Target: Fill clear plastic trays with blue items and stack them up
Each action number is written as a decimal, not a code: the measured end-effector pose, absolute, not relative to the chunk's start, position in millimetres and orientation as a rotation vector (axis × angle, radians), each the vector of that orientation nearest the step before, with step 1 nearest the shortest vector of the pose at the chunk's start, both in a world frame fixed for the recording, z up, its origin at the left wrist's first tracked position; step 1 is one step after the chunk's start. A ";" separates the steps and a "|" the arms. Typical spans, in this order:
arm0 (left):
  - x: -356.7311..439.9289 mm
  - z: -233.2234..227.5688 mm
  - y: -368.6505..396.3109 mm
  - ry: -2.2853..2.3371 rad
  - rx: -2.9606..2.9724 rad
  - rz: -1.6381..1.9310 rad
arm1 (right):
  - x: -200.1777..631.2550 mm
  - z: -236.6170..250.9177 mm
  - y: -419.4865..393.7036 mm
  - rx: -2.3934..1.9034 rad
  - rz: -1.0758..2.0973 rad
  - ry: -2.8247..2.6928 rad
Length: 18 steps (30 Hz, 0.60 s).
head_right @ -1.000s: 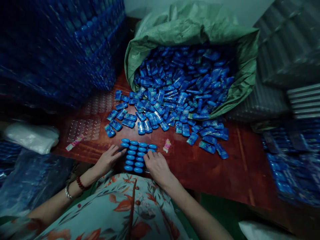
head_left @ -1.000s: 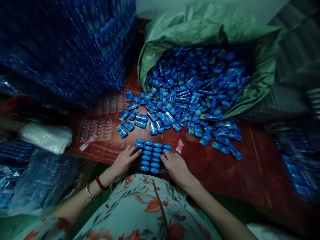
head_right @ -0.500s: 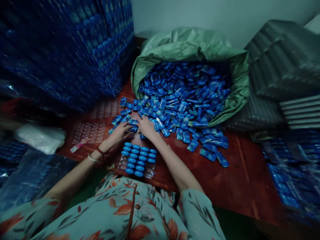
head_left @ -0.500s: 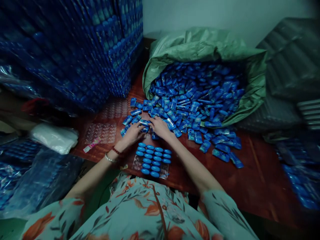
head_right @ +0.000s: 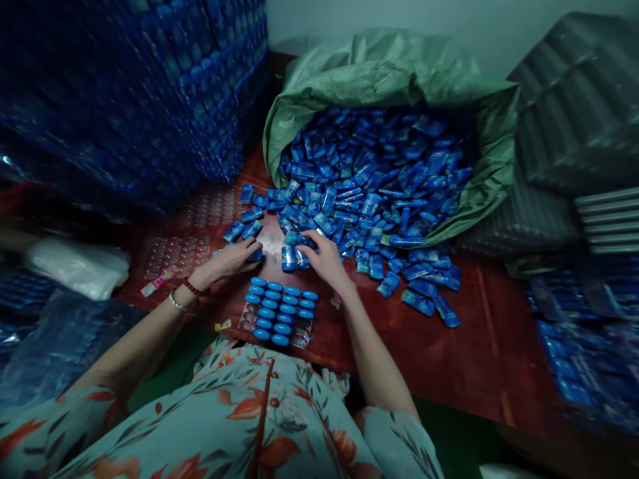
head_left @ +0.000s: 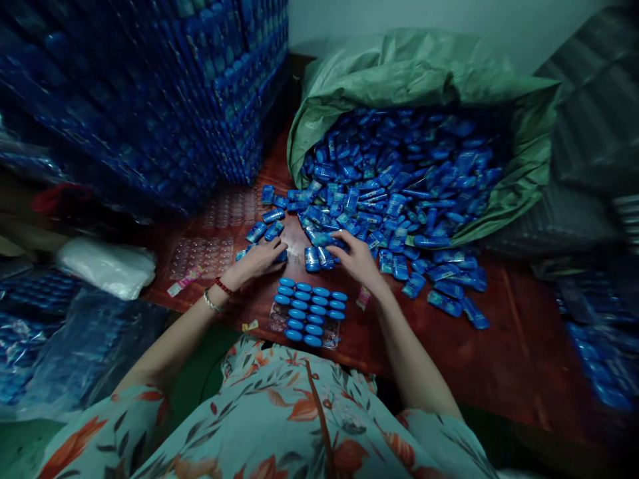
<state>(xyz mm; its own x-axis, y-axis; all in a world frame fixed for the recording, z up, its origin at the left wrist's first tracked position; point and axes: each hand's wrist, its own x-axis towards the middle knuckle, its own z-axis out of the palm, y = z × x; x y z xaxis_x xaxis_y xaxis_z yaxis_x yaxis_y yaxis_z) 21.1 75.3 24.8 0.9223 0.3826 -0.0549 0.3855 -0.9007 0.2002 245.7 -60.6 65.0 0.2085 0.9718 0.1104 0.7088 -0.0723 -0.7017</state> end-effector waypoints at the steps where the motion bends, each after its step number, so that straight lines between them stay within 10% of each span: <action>1: 14.3 25.6 74.0 0.609 2.817 0.043 | 252.3 73.8 -84.1 -1.788 0.602 -1.521; 6: -30.6 23.7 46.9 0.804 2.460 0.544 | 245.9 94.0 -191.2 -1.896 0.925 -1.426; 18: -72.2 45.6 -61.8 1.122 2.245 0.712 | 171.8 30.0 -221.3 -2.146 0.181 -1.954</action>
<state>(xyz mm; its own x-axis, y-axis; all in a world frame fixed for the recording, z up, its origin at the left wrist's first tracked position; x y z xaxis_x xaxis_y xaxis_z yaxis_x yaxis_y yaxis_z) -72.2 -61.8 45.6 0.5171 0.8274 0.2190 0.5501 -0.5173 0.6555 171.8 -221.3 30.0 0.1015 0.9927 0.0649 0.9638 -0.0819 -0.2537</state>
